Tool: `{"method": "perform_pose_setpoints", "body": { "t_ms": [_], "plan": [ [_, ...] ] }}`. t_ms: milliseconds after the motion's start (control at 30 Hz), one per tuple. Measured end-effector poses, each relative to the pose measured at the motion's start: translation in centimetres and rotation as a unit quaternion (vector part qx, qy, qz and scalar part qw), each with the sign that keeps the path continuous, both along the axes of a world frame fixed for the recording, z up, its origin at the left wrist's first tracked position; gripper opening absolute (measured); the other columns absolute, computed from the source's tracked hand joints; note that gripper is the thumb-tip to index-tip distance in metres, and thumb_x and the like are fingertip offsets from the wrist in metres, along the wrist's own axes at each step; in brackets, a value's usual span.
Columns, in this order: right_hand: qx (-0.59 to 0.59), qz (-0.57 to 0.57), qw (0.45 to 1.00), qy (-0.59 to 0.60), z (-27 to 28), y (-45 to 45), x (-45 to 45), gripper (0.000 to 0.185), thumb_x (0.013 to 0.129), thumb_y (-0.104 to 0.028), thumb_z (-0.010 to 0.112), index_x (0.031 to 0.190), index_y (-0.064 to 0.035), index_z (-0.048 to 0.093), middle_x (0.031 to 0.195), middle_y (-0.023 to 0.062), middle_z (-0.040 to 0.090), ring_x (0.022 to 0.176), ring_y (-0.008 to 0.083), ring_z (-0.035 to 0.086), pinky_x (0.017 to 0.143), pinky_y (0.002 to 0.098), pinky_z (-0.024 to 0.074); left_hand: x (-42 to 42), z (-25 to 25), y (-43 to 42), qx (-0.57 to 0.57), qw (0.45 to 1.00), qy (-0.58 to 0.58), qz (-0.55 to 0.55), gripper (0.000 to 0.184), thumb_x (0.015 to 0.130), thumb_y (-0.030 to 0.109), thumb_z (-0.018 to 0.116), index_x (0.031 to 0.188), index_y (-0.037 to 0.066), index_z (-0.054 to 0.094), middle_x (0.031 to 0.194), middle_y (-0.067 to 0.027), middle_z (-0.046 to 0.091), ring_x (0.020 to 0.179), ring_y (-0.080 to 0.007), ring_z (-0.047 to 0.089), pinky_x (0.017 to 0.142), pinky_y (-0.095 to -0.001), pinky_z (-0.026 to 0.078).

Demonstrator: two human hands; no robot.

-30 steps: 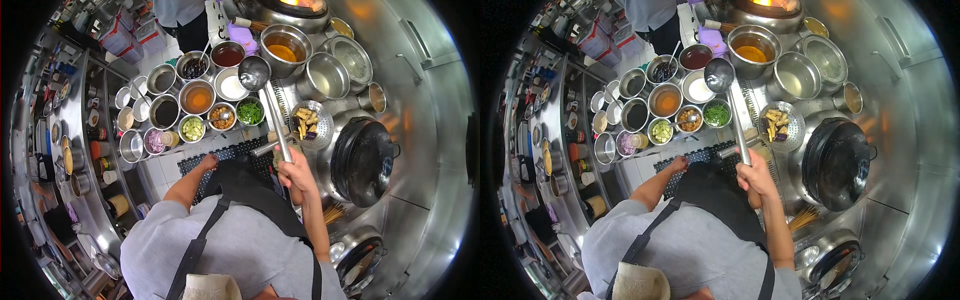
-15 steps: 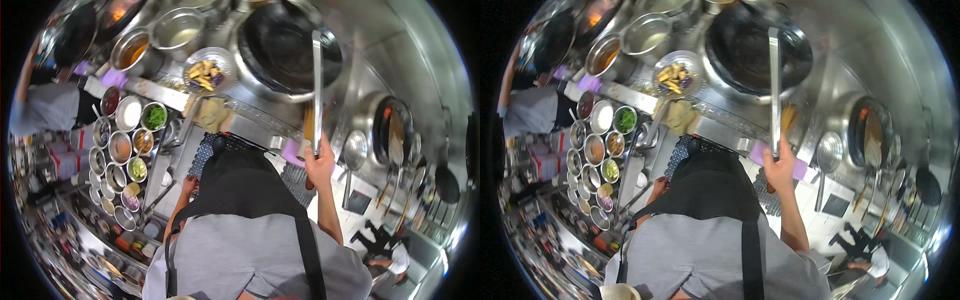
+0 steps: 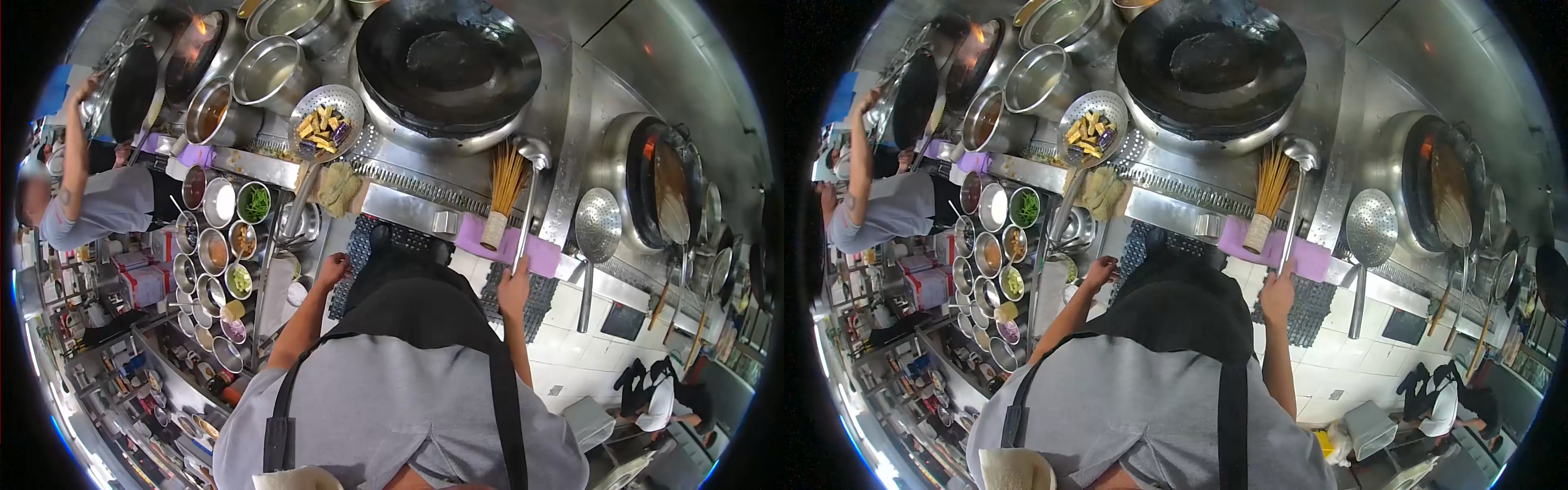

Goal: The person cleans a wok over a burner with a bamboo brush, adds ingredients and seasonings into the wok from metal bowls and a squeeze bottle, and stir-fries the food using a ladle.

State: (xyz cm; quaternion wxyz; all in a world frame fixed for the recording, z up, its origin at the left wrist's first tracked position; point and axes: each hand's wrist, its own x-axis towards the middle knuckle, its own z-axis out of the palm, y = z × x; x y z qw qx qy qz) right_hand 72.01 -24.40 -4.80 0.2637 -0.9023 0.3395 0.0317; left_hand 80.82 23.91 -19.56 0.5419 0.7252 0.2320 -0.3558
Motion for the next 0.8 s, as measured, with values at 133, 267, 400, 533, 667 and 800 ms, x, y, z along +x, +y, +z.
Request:
{"method": "perform_pose_setpoints", "body": {
  "t_ms": [133, 267, 400, 533, 667, 800],
  "plan": [
    [-0.072, 0.089, 0.993, -0.040, -0.7, -0.8, 4.1, 0.077, 0.088, -0.024, 0.067, 0.150, 0.0034, 0.031, 0.127, 0.0344, 0.049, 0.109, 0.0496, 0.055, 0.092, 0.0515, 0.0477, 2.1, 0.2, 0.6, -0.009, 0.998, 0.002, -0.057, 0.023, 0.094, 0.012, 0.057, 0.109, -0.006, 0.062, 0.081, -0.0108, 0.066, 0.063, -0.0188, 0.067, 0.056, -0.0316, 0.055],
    [-0.006, 0.074, 0.997, -0.019, -1.5, 2.4, 10.6, 0.082, 0.086, -0.022, 0.069, 0.152, 0.0041, 0.027, 0.122, 0.0341, 0.052, 0.107, 0.0494, 0.056, 0.095, 0.0519, 0.0467, 2.5, 0.0, 1.4, -0.001, 0.999, 0.024, -0.031, 0.023, 0.094, 0.012, 0.054, 0.108, -0.003, 0.064, 0.081, -0.0117, 0.068, 0.061, -0.0192, 0.066, 0.054, -0.0323, 0.056],
    [0.334, -0.017, 0.940, -0.062, 2.9, 1.8, 9.1, 0.082, 0.082, -0.009, 0.062, 0.154, 0.0037, 0.024, 0.118, 0.0249, 0.059, 0.105, 0.0409, 0.060, 0.097, 0.0472, 0.0485, 3.0, -0.7, 5.1, -0.002, 0.999, 0.049, 0.014, 0.024, 0.098, 0.017, 0.056, 0.113, 0.000, 0.062, 0.081, -0.0137, 0.071, 0.060, -0.0199, 0.068, 0.051, -0.0326, 0.056],
    [0.408, -0.046, 0.887, -0.212, 15.4, 4.6, 9.0, 0.082, 0.078, -0.002, 0.060, 0.154, 0.0017, 0.029, 0.129, 0.0181, 0.059, 0.103, 0.0337, 0.064, 0.098, 0.0428, 0.0505, 1.0, -4.2, 10.0, -0.001, 0.994, 0.068, 0.085, 0.026, 0.100, 0.023, 0.057, 0.114, 0.002, 0.061, 0.080, -0.0137, 0.071, 0.060, -0.0201, 0.069, 0.047, -0.0312, 0.054],
    [0.039, 0.276, 0.931, -0.235, 19.5, 1.1, 18.9, 0.079, 0.079, -0.009, 0.063, 0.153, -0.0057, 0.036, 0.135, 0.0211, 0.059, 0.104, 0.0335, 0.068, 0.097, 0.0430, 0.0513, -2.0, -4.6, 11.7, -0.002, 0.979, 0.138, 0.152, 0.022, 0.101, 0.023, 0.057, 0.111, 0.003, 0.060, 0.081, -0.0142, 0.071, 0.058, -0.0205, 0.069, 0.043, -0.0302, 0.051],
    [0.071, 0.431, 0.896, 0.072, 17.7, -0.3, 37.2, 0.077, 0.080, -0.021, 0.070, 0.152, -0.0153, 0.042, 0.116, 0.0234, 0.068, 0.106, 0.0360, 0.067, 0.091, 0.0404, 0.0524, -3.6, -4.2, 11.6, -0.004, 0.976, 0.154, 0.156, 0.015, 0.099, 0.016, 0.053, 0.107, 0.005, 0.059, 0.079, -0.0136, 0.071, 0.056, -0.0203, 0.068, 0.041, -0.0290, 0.049]
  ]
}}
